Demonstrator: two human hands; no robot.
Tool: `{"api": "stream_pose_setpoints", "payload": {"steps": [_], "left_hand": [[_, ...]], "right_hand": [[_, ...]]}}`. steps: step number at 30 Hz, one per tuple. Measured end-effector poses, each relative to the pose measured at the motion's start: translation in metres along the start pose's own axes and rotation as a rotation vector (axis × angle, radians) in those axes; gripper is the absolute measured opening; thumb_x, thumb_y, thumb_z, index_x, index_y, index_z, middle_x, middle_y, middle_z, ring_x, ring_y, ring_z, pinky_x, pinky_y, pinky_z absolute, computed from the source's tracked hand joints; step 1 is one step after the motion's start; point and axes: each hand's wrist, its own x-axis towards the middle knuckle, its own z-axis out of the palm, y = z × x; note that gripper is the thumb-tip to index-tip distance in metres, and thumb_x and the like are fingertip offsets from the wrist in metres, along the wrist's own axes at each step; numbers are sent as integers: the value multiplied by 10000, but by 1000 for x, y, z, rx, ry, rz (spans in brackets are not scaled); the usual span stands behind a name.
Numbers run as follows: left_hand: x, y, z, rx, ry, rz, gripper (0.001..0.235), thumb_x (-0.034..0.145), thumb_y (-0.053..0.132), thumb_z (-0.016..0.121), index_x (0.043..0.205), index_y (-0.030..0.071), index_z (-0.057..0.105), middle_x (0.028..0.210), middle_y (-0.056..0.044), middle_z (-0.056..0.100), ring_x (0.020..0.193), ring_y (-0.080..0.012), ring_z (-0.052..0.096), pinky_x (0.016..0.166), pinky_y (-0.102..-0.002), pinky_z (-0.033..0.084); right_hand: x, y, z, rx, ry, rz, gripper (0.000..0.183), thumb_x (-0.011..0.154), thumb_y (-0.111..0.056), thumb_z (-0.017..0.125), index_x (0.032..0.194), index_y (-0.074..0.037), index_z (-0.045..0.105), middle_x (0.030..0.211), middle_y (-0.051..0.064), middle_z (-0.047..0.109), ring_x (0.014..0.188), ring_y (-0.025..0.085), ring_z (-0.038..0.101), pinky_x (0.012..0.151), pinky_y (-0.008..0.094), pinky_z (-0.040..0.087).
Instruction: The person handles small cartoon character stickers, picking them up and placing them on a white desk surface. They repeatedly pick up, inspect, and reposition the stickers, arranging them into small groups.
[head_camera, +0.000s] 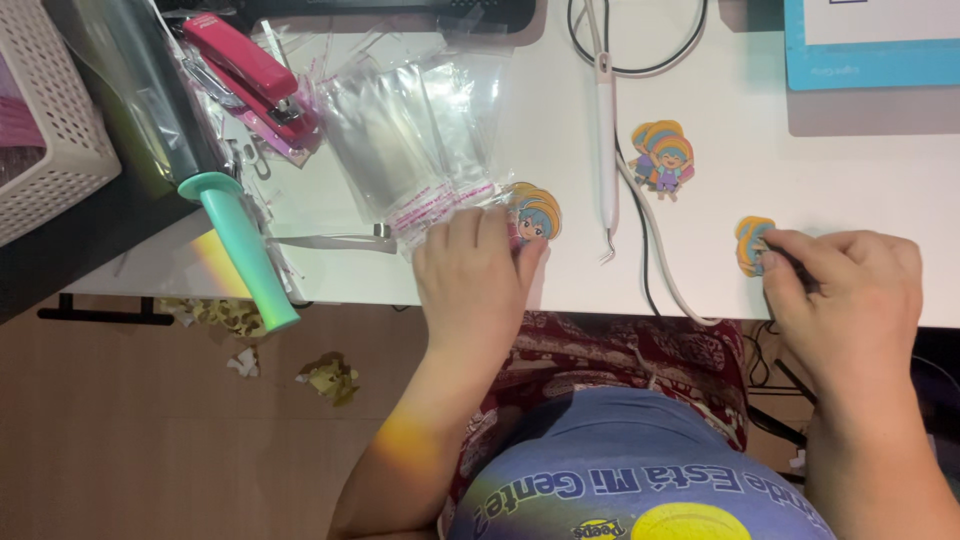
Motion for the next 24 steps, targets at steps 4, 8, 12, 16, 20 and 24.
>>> {"api": "stream_pose_setpoints", "payload": {"steps": [4,8,12,16,20,24], "left_hand": [[11,-8,-4,-174,-191,-85,200,872,297,746,965,151,646,913,-62,642,844,-374,569,674,-508,420],[22,-20,-20,-530,-345,-328,214,918,297,663,798,126,616,711,-47,656,677,-294,576,652,-451,405],[26,-25,-38,-671,-450,-598,198,950,352,629,876,176,684,642,44,599,644,-143,545,641,-328,425],[23,-31,-35,-758,-385,-562,255,970,369,597,857,155,675,712,71,627,680,-103,499,645,-293,406],[25,-33,-37,-921,-391,-698,224,942,342,631,889,145,722,828,55,752,753,-88,649,731,-260,506],[18,-35,-29,-1107,-377,-673,231,951,319,652,843,120,697,755,27,701,674,-88,632,701,-237,496]], "right_hand": [[5,-7,-8,67,26,-8,241,1014,-156,887,1244,-88,869,1144,145,697,1079,307,654,1047,460,481],[1,-7,-6,196,47,46,305,1036,-152,873,1311,-36,814,1380,239,626,1223,391,573,1109,496,467],[2,-7,-2,274,116,-13,275,1093,-127,864,1302,42,807,1369,287,642,1288,403,577,1132,491,493],[0,-7,1,256,149,-41,252,1098,-122,879,1283,39,820,1349,294,660,1293,418,592,1136,497,504],[6,-25,-13,271,228,-94,87,1109,5,853,1165,64,824,1280,283,707,1231,441,610,1120,501,478],[28,-67,-38,475,174,-197,128,1080,-48,703,1080,69,756,1155,272,703,1128,431,641,1120,516,472]]}}
